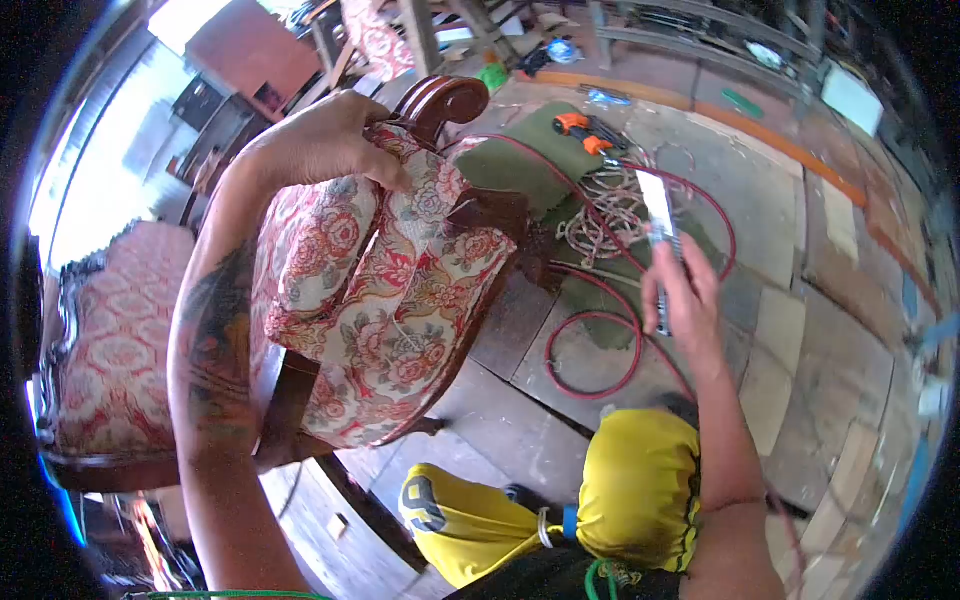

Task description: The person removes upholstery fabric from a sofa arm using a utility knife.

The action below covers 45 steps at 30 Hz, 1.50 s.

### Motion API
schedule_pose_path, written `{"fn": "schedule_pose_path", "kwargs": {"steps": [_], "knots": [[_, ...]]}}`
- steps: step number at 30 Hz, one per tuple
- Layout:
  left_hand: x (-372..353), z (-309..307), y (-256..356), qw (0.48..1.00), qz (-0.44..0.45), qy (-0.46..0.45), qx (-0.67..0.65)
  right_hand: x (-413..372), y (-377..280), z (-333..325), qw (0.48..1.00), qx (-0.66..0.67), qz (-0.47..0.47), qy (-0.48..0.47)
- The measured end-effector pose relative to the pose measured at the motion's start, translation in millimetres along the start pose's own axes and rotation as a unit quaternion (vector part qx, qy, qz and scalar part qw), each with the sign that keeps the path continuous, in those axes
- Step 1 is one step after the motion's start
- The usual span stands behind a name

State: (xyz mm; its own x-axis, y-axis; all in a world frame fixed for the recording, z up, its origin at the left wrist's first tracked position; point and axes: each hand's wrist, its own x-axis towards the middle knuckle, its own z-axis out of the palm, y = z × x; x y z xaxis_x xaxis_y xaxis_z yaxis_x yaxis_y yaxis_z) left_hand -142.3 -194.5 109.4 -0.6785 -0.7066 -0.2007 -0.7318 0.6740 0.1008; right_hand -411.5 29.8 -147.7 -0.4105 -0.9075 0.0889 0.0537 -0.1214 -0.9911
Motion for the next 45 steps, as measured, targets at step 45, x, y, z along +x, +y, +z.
{"fn": "schedule_pose_path", "kwargs": {"steps": [45], "knots": [[-8, 43, -12, 0.954, -0.046, 0.107, -0.277, -49, -25, 235, 0.964, 0.124, -0.236, 0.011]]}}
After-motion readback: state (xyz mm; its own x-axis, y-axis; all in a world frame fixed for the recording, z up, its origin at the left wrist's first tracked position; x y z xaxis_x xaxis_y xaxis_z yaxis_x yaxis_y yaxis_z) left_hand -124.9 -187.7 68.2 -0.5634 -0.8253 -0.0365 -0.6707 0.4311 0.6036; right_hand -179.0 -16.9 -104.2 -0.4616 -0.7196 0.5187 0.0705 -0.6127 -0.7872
